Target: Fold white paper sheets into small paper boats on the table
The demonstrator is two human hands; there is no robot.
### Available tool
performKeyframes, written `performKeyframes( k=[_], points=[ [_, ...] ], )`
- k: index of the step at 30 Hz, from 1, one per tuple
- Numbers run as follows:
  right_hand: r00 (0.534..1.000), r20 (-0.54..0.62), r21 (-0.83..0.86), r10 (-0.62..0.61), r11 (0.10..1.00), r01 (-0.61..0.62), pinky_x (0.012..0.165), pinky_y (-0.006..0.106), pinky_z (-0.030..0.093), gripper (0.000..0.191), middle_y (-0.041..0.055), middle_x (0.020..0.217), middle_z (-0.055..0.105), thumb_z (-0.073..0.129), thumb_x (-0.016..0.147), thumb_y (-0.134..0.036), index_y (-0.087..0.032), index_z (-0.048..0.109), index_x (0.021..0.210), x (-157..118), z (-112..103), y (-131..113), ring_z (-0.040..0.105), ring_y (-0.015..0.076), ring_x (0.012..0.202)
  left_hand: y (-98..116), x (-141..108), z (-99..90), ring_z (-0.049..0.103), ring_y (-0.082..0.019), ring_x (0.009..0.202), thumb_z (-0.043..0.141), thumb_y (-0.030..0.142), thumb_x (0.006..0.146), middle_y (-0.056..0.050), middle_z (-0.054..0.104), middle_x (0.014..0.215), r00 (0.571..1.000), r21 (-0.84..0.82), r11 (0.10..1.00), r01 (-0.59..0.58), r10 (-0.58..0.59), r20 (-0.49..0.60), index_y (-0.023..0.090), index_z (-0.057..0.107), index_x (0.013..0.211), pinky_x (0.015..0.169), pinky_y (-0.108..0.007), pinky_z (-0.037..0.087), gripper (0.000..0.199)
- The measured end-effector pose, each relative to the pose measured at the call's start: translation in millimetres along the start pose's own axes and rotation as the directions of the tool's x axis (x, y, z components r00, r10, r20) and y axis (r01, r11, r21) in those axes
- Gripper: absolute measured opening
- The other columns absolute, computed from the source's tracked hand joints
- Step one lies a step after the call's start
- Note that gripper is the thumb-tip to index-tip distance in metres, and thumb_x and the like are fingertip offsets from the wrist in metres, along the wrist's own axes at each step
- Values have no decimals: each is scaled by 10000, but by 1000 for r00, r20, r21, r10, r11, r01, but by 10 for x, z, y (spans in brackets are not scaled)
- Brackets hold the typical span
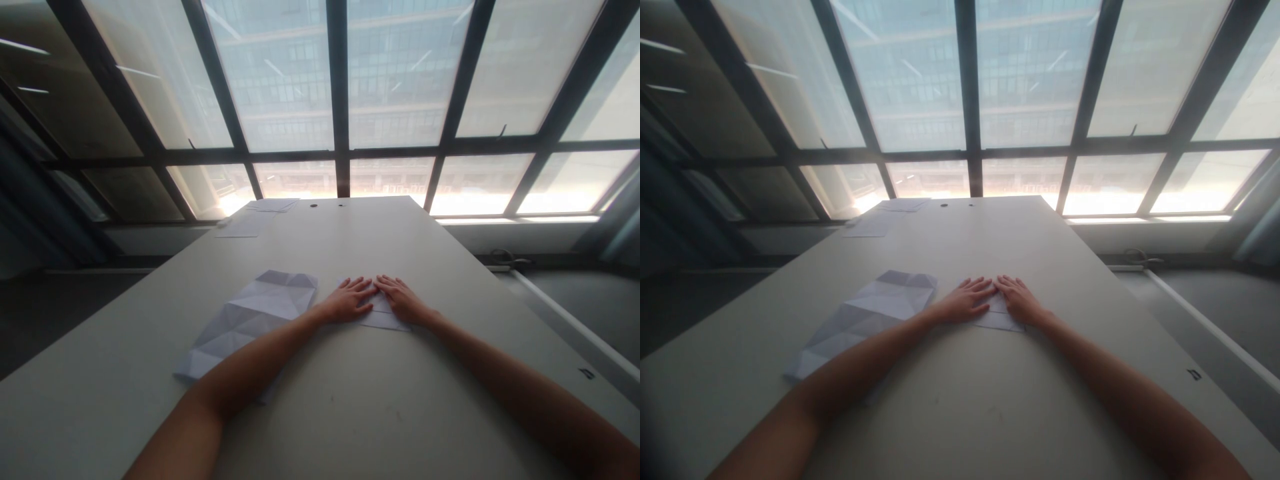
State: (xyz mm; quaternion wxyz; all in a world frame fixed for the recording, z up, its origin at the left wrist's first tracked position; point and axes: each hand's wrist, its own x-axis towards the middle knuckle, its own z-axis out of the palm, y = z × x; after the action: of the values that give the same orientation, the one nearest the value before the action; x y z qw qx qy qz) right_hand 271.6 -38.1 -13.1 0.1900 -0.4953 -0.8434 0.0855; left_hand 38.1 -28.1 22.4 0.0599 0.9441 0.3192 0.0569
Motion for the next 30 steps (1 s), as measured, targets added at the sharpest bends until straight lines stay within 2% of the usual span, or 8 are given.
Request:
performKeyframes(
  k=[3,9,13,20,30],
  points=[
    [1000,-5,0,1,1000,-1,1204,463,210,538,84,1547,406,326,959,-145,-203,462,1477,3,-8,-6,326,203,1454,-4,-1,5,193,-280,1503,400,519,1001,-59,230,1627,1000,-3,1000,-2,2,1,329,278,1553,1201,-518,139,596],
    [1000,9,-23,-2,1000,2,1197,488,218,524,93,1547,409,458,965,-347,-213,464,1472,0,-58,-52,326,238,1454,7,-7,10,214,-286,1497,403,505,1006,-77,241,1622,1000,11,1000,3,-3,-14,315,313,1544,1200,-520,150,577],
    [1000,2,-27,-14,1000,14,1198,492,215,554,94,1545,413,508,947,-412,-231,467,1469,-2,-61,-52,328,247,1452,5,-13,10,222,-291,1494,394,510,1009,-69,248,1621,1000,13,1000,-2,2,-21,325,329,1536,1195,-528,161,562],
    [999,-38,16,16,1000,-16,1187,466,251,460,92,1502,477,390,989,-252,-220,525,1427,22,-18,-18,387,222,1421,-16,4,41,223,-283,1493,356,518,1016,-74,263,1618,1000,-10,1000,6,-6,-22,288,260,1563,1196,-525,150,601],
    [998,-56,12,8,1000,-7,1187,460,259,453,102,1491,489,367,997,-236,-198,541,1414,25,-2,-10,403,230,1411,-14,13,40,228,-263,1493,333,453,1033,-46,268,1618,1000,-33,999,20,-21,-22,331,263,1558,1198,-508,145,544]
  ],
)
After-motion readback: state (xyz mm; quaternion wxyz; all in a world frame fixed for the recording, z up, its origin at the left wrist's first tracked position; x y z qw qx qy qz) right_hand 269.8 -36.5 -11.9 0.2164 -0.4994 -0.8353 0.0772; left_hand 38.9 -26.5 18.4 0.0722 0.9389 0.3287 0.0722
